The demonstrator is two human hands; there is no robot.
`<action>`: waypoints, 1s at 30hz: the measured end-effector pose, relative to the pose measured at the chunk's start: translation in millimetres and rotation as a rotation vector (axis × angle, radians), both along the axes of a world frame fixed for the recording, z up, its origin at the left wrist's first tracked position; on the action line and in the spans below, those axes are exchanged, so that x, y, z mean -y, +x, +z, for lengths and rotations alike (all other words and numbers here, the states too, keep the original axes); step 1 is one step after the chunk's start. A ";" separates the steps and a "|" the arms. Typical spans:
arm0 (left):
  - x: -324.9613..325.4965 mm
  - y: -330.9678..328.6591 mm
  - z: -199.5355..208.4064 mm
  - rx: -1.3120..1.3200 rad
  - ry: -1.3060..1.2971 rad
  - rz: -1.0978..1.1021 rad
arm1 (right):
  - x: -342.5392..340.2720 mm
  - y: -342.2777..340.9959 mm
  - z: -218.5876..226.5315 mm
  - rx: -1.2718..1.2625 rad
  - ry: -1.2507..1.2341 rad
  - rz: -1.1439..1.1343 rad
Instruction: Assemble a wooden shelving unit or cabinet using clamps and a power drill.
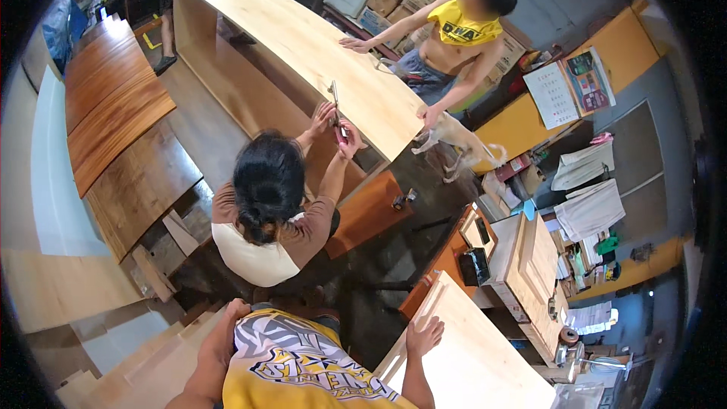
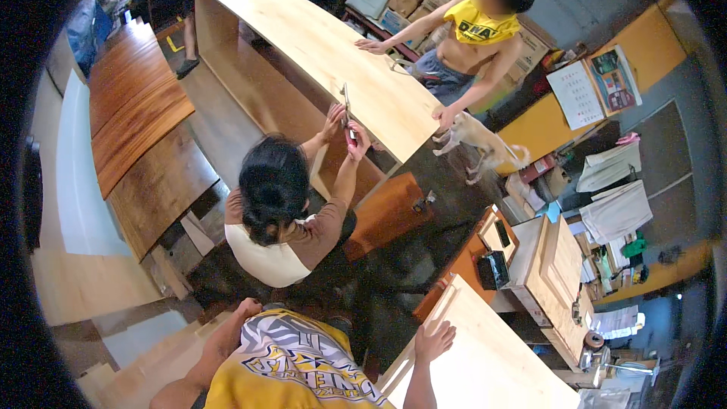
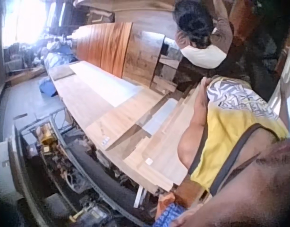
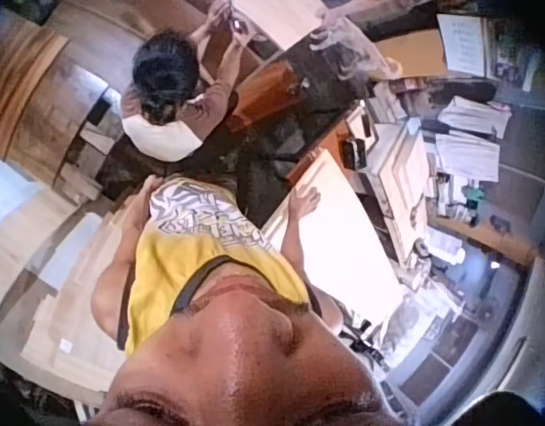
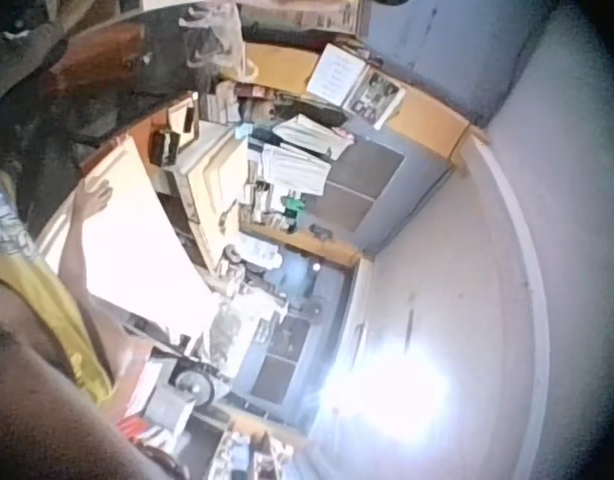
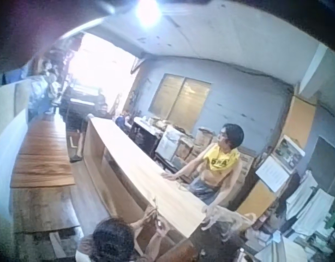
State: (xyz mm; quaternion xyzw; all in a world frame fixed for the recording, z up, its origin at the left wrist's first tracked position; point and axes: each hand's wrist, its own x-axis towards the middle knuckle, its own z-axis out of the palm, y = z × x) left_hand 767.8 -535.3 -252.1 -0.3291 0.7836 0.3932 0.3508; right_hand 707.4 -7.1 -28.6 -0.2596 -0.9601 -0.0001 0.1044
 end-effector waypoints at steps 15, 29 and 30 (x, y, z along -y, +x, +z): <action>-4.3 -6.4 1.8 -0.057 0.026 0.056 | -6.6 2.1 -9.2 0.046 0.014 -0.025; 12.0 20.6 -10.3 -0.096 -0.042 0.075 | 7.1 -5.9 -2.7 0.099 0.030 -0.114; 12.0 20.2 -5.9 -0.105 -0.055 0.061 | 8.5 -6.1 -1.6 0.083 0.033 -0.107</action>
